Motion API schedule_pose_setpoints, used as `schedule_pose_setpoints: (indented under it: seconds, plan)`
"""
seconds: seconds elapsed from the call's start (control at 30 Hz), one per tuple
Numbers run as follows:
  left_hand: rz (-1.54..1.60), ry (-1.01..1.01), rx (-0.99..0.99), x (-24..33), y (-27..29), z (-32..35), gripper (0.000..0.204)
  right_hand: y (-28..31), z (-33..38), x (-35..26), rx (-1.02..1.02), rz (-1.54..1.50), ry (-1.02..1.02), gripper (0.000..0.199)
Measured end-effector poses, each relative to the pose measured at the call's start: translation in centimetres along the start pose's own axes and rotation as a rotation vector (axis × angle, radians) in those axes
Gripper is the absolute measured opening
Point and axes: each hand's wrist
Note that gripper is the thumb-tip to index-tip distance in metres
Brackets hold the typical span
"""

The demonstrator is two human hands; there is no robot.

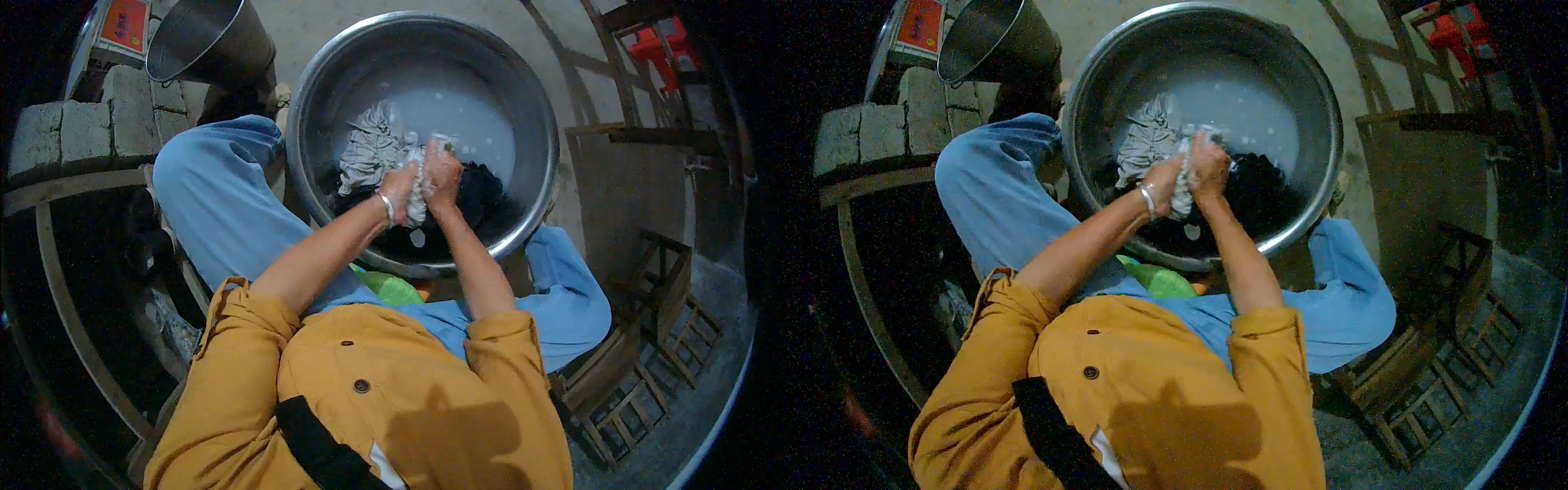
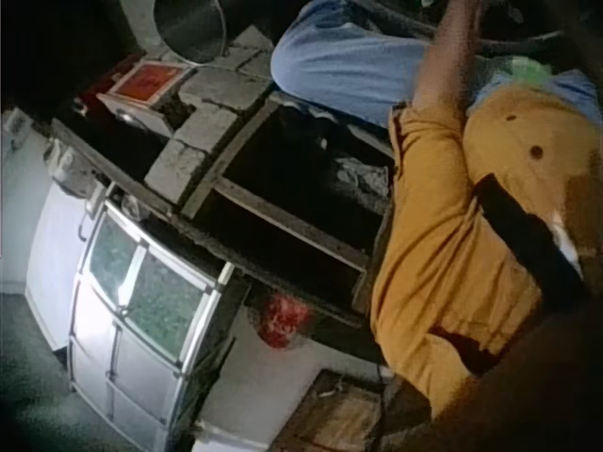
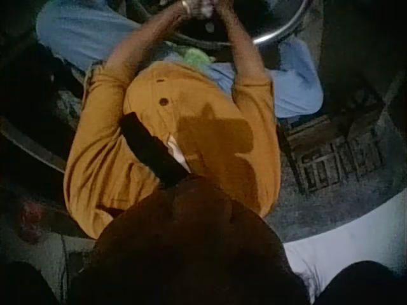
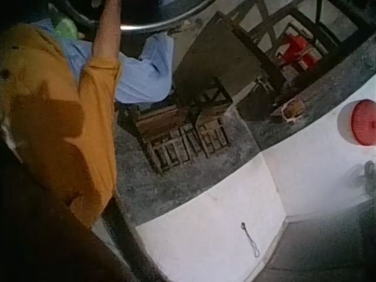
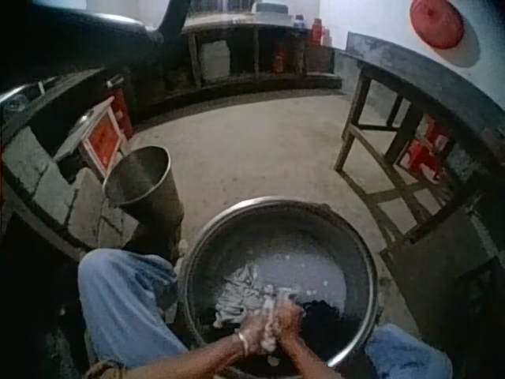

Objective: The person sits cross-legged on the floor and hand-washes clothes in a large metal basin filled with soapy water. They scrub a striped shirt and a dark garment, repeatedly submerging, wringing, and agitating the items to clean them.

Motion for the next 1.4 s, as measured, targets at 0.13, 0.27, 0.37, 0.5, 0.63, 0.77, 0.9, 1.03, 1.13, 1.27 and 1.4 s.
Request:
schedule_pose_setpoints:
  seconds: [0.13,0.27,0.37,0.5,0.63,0.77,0.9,1.03,1.13,1.27,1.4]
  plan:
    - [-0.005,-0.275,-0.240,-0.7,1.4,-2.4,0.036,0.9,1.2,-4.8,0.171,-0.294,0.156,0.037]
    - [-0.055,-0.042,-0.105,-1.3,3.0,-6.1,0.043,-2.4,0.5,1.4,-0.041,-0.301,-0.214,0.042]
    - [-0.228,-0.259,-0.124,0.2,1.4,-2.0,0.053,1.1,-2.1,2.0,-0.254,-0.449,-0.324,0.053]
    - [-0.067,-0.156,-0.455,3.6,2.9,-2.6,0.048,2.7,-3.0,4.8,-0.479,-0.840,-0.476,0.030]
    - [-0.484,-0.198,-0.489,6.1,3.9,-0.3,0.043,8.7,-4.1,4.3,-0.941,-0.677,-0.240,0.047]
    - [-0.935,-0.289,-0.455,5.1,6.6,-5.2,0.036,6.4,-4.5,7.7,-0.625,-0.486,-0.156,0.023]
    - [-0.653,-0.300,-0.418,5.1,3.6,-1.5,0.038,5.4,-4.0,6.3,-0.359,-1.343,-0.557,0.010]
    - [-0.384,-0.384,-0.267,3.1,3.2,-3.4,0.045,2.4,-2.1,0.3,0.002,-0.933,-0.355,0.011]
    - [-0.402,-0.169,-0.038,2.2,3.3,-5.2,0.047,2.1,0.7,-5.4,0.181,-0.453,0.169,0.014]
    - [-0.446,-0.437,-0.049,-3.6,2.6,-7.2,0.041,2.1,-1.6,0.1,-0.078,-0.225,-0.270,0.018]
    - [-0.384,-0.221,-0.283,-0.5,3.5,-7.2,0.028,-0.6,0.4,-1.1,0.279,-0.490,0.318,0.019]
Point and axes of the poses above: each hand's wrist, its own z-axis away from the middle knuckle, its own y-axis out of the back of the hand, x = y × z, and after that the axes turned 5 degrees about z, right-handed
